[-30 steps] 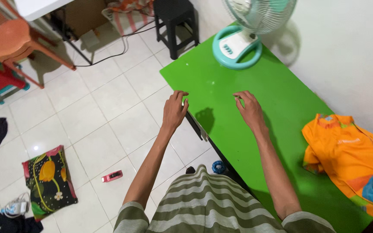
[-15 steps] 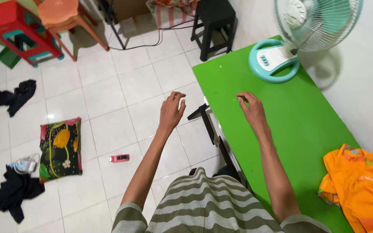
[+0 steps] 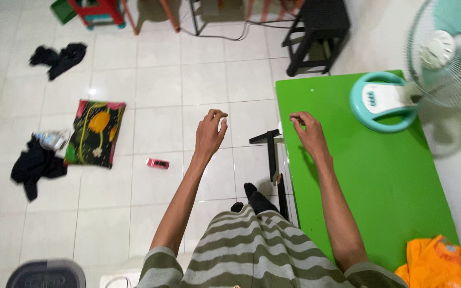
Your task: The person picks up a pink shirt, orange shirt, and black shirt one at a time from a green table and a tiled floor, then folds each item by hand on the green table and stacks them.
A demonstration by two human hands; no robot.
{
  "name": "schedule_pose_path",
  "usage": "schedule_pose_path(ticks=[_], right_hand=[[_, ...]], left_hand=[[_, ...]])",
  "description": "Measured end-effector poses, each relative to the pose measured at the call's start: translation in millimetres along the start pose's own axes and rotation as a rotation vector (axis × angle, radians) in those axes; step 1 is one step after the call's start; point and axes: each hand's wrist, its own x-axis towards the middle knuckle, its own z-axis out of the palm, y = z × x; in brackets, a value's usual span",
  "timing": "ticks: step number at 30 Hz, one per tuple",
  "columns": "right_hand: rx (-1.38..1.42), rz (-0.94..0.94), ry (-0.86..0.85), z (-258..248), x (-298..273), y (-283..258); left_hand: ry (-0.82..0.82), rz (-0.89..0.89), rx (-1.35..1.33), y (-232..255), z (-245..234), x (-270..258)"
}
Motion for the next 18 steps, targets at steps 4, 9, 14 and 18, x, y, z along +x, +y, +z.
schedule_pose_path(ticks=[4, 9, 14, 18], right_hand=[[0.043, -0.041, -0.074, 15.3, 35.6, -7.2], [0.048, -0.056, -0.163, 27.2, 71.0, -26.1], [0.104, -0.122, -0.259, 41.4, 108.0, -46.8], [0.137, -0.295, -0.305, 57.2, 134.8, -55.3]], left_hand=[[0.089, 0.092, 0.069, -18.4, -20.4, 6.0], [0.094, -0.144, 0.06, -21.6, -36.3, 9.0], [0.189, -0.181, 0.116, -27.5, -47.2, 1.4], [0.211, -0.306, 0.155, -36.3, -59.8, -11.8]])
